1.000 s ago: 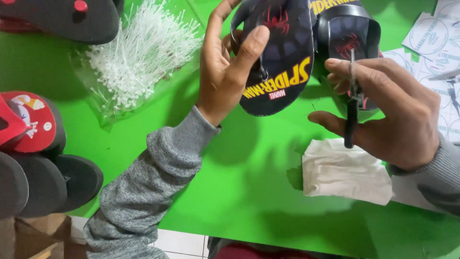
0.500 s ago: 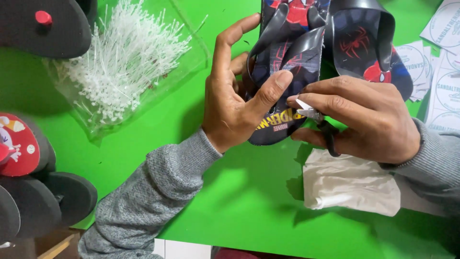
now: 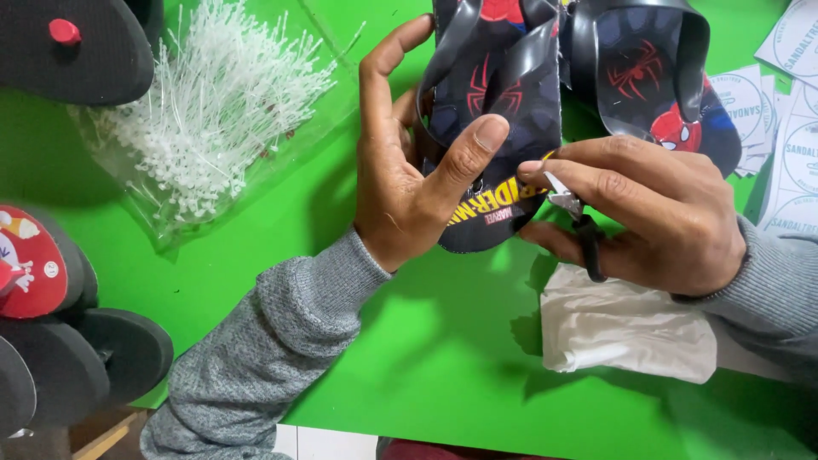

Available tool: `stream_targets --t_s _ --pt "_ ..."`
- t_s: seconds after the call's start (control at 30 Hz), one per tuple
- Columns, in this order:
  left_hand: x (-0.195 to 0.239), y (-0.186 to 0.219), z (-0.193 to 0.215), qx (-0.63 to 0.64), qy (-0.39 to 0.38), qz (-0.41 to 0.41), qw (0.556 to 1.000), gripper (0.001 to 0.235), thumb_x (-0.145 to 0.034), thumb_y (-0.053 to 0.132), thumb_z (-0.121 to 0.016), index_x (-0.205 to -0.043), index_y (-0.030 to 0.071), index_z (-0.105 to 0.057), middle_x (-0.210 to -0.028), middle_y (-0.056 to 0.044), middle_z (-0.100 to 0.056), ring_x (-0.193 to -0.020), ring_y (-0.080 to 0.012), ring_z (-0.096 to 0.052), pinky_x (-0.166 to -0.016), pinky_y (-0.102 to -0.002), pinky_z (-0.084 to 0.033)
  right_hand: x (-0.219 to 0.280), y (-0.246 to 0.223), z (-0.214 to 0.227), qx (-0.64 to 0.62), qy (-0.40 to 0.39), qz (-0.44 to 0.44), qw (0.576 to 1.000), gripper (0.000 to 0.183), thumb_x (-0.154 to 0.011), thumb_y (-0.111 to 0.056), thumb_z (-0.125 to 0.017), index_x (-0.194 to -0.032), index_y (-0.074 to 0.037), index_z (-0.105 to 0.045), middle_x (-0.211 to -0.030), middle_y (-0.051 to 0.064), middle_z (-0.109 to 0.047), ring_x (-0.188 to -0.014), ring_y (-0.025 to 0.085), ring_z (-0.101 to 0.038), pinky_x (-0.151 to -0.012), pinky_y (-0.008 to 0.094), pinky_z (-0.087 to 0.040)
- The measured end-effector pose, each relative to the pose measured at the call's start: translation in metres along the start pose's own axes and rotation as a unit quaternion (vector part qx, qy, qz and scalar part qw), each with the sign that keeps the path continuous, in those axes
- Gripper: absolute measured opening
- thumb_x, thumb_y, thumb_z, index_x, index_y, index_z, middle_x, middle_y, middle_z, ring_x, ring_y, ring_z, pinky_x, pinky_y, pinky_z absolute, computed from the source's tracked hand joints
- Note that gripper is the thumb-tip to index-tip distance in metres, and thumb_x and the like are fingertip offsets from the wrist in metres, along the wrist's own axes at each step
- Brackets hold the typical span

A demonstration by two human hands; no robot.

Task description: Trimming excess rubber material from the edges of flip-flops using scissors to finish the product.

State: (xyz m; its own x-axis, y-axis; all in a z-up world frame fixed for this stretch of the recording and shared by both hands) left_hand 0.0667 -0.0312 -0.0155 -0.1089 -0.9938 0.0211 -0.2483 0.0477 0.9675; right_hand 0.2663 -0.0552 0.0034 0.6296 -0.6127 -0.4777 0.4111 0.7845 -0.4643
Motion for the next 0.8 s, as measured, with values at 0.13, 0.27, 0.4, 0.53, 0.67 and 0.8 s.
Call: stream_targets --t_s 0.13,0.27,0.4,0.53,0.67,0.8 --pt "-0.001 -0.004 0.005 0.028 0.014 0.000 1.000 0.079 -0.090 0.032 -0.077 -0.152 0.015 -0.030 -0.131 -0.018 -0.071 -0.112 -0.0228 -0.074 -0.103 -0.032 -0.062 0.006 0.000 -0.001 0.069 0.009 0.032 0.997 0.045 -0.097 -0.025 -0.089 -0.126 0.005 -0.073 -0.101 0.020 -0.070 -0.083 0.027 -0.068 -0.073 0.037 -0.058" --pt "-0.002 -0.010 0.009 0.024 0.024 -0.043 0.999 0.073 -0.098 0.032 -0.072 -0.154 0.016 -0.029 -0.139 -0.020 -0.067 -0.124 -0.0225 -0.069 -0.117 -0.032 -0.054 0.006 0.000 -0.004 0.092 0.014 0.066 0.993 0.038 -0.100 -0.024 -0.079 -0.124 0.005 -0.074 -0.099 0.021 -0.069 -0.085 0.030 -0.069 -0.078 0.041 -0.061" --pt "-0.003 -0.014 0.012 0.013 0.024 -0.075 0.997 0.058 -0.109 0.023 -0.057 -0.159 0.012 -0.030 -0.160 -0.016 -0.049 -0.142 -0.0229 -0.059 -0.131 -0.034 -0.046 0.013 0.005 -0.006 0.115 0.027 0.045 0.992 0.039 -0.100 -0.018 -0.088 -0.127 0.005 -0.073 -0.102 0.021 -0.072 -0.086 0.029 -0.070 -0.072 0.037 -0.060" --pt "0.000 -0.009 0.012 0.023 -0.007 -0.086 0.996 0.060 -0.110 0.019 -0.057 -0.163 0.016 -0.028 -0.168 -0.015 -0.045 -0.148 -0.0253 -0.060 -0.137 -0.038 -0.048 0.011 0.005 -0.005 0.109 0.021 0.053 0.992 0.031 -0.104 -0.013 -0.074 -0.129 0.006 -0.071 -0.103 0.021 -0.070 -0.087 0.029 -0.070 -0.074 0.037 -0.061" --pt "0.003 0.000 0.012 -0.046 -0.026 -0.061 0.997 0.067 -0.104 0.038 -0.058 -0.162 0.018 -0.032 -0.150 -0.008 -0.057 -0.126 -0.0167 -0.064 -0.118 -0.031 -0.054 0.015 0.009 -0.006 0.123 -0.002 0.020 0.992 0.042 -0.103 -0.018 -0.083 -0.136 0.004 -0.068 -0.113 0.022 -0.072 -0.093 0.029 -0.071 -0.073 0.036 -0.059" --pt "0.005 0.002 0.012 -0.048 -0.050 -0.069 0.995 0.078 -0.095 0.046 -0.051 -0.165 0.017 -0.032 -0.155 -0.011 -0.060 -0.121 -0.0152 -0.065 -0.109 -0.031 -0.056 0.017 0.011 -0.007 0.126 0.004 0.002 0.992 0.047 -0.100 -0.017 -0.089 -0.136 0.004 -0.068 -0.120 0.023 -0.074 -0.100 0.030 -0.074 -0.074 0.036 -0.060"
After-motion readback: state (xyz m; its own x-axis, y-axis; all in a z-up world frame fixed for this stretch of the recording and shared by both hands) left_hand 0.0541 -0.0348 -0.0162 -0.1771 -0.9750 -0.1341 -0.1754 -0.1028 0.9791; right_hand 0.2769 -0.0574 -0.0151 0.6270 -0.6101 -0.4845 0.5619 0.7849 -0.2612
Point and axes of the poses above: each hand's wrist, its own x-axis away from the middle knuckle, its own z-axis out of the back of the hand, y = z × x, the point moved 3 cm from there along -x, towards the middle knuckle
